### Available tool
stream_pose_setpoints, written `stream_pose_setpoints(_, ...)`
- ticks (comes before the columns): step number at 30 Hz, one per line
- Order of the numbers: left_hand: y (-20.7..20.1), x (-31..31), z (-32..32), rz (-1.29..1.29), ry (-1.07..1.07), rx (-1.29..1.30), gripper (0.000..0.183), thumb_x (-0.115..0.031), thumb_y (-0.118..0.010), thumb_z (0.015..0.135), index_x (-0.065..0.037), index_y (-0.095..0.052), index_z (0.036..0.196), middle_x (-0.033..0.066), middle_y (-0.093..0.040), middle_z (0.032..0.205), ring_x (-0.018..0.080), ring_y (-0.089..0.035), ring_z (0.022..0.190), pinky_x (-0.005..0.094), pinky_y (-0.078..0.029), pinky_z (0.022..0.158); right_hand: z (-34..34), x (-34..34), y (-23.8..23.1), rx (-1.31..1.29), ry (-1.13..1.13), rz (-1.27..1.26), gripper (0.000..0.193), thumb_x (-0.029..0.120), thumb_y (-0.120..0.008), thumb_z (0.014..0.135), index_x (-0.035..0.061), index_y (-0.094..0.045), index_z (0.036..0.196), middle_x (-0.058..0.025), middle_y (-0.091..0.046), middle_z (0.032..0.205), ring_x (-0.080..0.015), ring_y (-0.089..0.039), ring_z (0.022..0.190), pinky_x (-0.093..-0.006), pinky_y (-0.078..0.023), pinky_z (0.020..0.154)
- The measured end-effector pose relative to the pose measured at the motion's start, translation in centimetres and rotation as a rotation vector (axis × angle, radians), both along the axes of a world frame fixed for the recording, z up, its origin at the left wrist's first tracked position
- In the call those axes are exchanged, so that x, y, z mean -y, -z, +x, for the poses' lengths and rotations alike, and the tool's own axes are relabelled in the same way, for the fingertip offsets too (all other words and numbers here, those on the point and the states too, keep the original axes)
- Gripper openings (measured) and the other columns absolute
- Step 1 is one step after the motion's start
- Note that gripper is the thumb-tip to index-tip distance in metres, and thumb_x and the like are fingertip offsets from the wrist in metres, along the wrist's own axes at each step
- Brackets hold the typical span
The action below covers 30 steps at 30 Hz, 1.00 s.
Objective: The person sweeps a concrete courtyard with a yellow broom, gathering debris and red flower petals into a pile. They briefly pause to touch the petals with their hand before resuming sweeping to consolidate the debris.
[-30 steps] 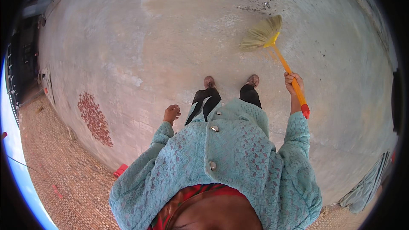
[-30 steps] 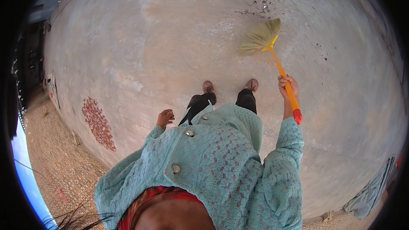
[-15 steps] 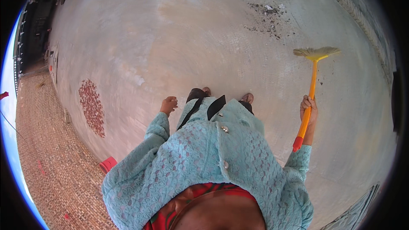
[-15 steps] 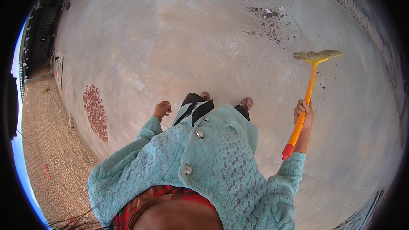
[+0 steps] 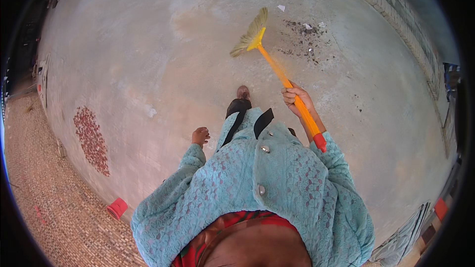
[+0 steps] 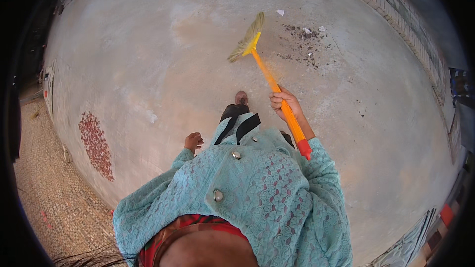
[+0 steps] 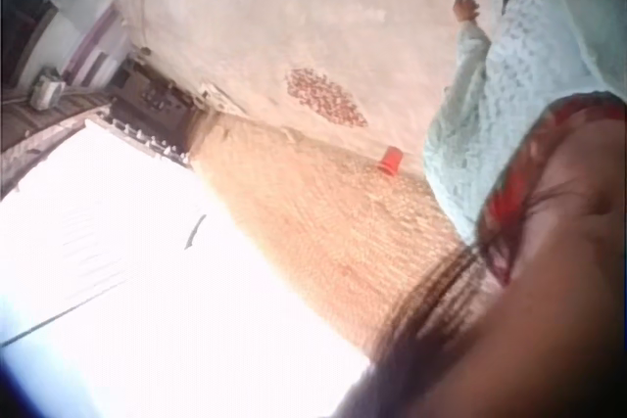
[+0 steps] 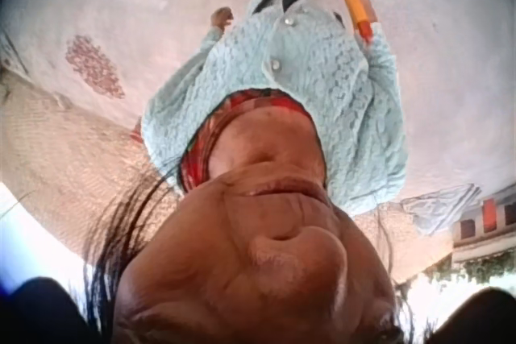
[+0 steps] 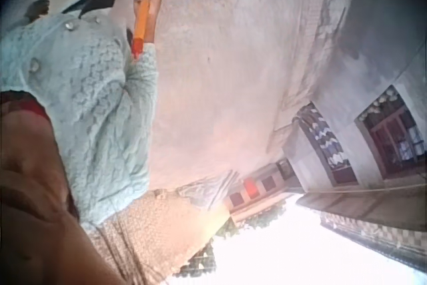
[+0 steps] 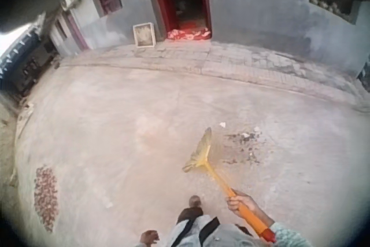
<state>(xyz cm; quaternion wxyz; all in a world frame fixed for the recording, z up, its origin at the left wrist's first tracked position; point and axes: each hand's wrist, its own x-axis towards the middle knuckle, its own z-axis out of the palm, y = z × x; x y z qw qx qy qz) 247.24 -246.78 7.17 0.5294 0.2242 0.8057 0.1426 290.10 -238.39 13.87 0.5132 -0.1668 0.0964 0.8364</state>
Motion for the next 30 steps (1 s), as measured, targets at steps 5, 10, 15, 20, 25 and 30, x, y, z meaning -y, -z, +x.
stream_pose_setpoints(5, -5.9, -5.2, 2.9, 0.101, 0.097, 0.079, 0.022, -0.017, -0.052, 0.075, -0.007, -0.055, 0.095, 0.0017, -0.056, 0.072, 0.0111, -0.054, 0.058, 0.0244, -0.039, 0.047, -1.1, -3.9, -1.8, -0.066, -0.048, -0.072, 0.026, -0.003, -0.045, 0.075, -0.0015, -0.038, 0.099, -0.0093, -0.043, 0.074, -0.0071, -0.042, 0.051, -0.0173, -0.038, 0.045)
stream_pose_setpoints(10, -12.5, -6.2, 0.9, 0.174, 0.102, 0.043, 0.026, -0.017, -0.052, 0.075, -0.006, -0.053, 0.098, 0.0029, -0.056, 0.076, 0.0115, -0.055, 0.061, 0.0247, -0.040, 0.050, 2.2, -1.4, -0.8, -0.122, 0.115, -0.212, 0.021, -0.001, -0.046, 0.074, -0.0062, -0.039, 0.093, -0.0119, -0.046, 0.075, -0.0093, -0.045, 0.051, -0.0181, -0.039, 0.044)
stream_pose_setpoints(15, -15.1, -2.7, 0.0, 0.078, 0.054, 0.005, 0.027, -0.018, -0.053, 0.074, -0.006, -0.053, 0.099, 0.0039, -0.056, 0.077, 0.0124, -0.056, 0.062, 0.0272, -0.041, 0.051, 13.8, 6.6, -1.9, 0.123, 0.372, -0.266, 0.018, 0.001, -0.043, 0.075, -0.0114, -0.038, 0.087, -0.0101, -0.044, 0.070, -0.0092, -0.044, 0.048, -0.0168, -0.039, 0.041)
stream_pose_setpoints(20, -14.5, -1.5, 0.1, -0.011, 0.210, 0.042, 0.022, -0.020, -0.053, 0.074, -0.008, -0.055, 0.093, 0.0023, -0.057, 0.072, 0.0129, -0.056, 0.061, 0.0275, -0.042, 0.050, 21.5, 11.9, -8.2, 0.172, 0.636, -0.308, 0.013, 0.001, -0.040, 0.076, -0.0084, -0.037, 0.085, -0.0085, -0.043, 0.070, -0.0090, -0.044, 0.049, -0.0190, -0.043, 0.045)
stream_pose_setpoints(25, -18.7, -6.4, 4.8, 0.065, 0.281, 0.046, 0.026, -0.017, -0.052, 0.075, -0.006, -0.053, 0.098, 0.0031, -0.057, 0.076, 0.0126, -0.056, 0.063, 0.0262, -0.042, 0.052, 20.0, 16.2, -13.7, 0.360, 0.646, -0.356, 0.019, -0.002, -0.041, 0.075, -0.0020, -0.036, 0.093, -0.0080, -0.042, 0.073, -0.0076, -0.041, 0.051, -0.0178, -0.040, 0.046)
stream_pose_setpoints(30, -19.8, -9.0, 6.4, 0.074, 0.283, 0.064, 0.028, -0.017, -0.051, 0.076, -0.005, -0.052, 0.100, 0.0036, -0.057, 0.076, 0.0119, -0.056, 0.063, 0.0248, -0.041, 0.051, 15.1, 15.5, -18.7, 0.298, 0.512, -0.186, 0.056, -0.004, -0.042, 0.071, 0.0148, -0.029, 0.123, -0.0054, -0.039, 0.073, -0.0052, -0.033, 0.048, -0.0151, -0.034, 0.043)
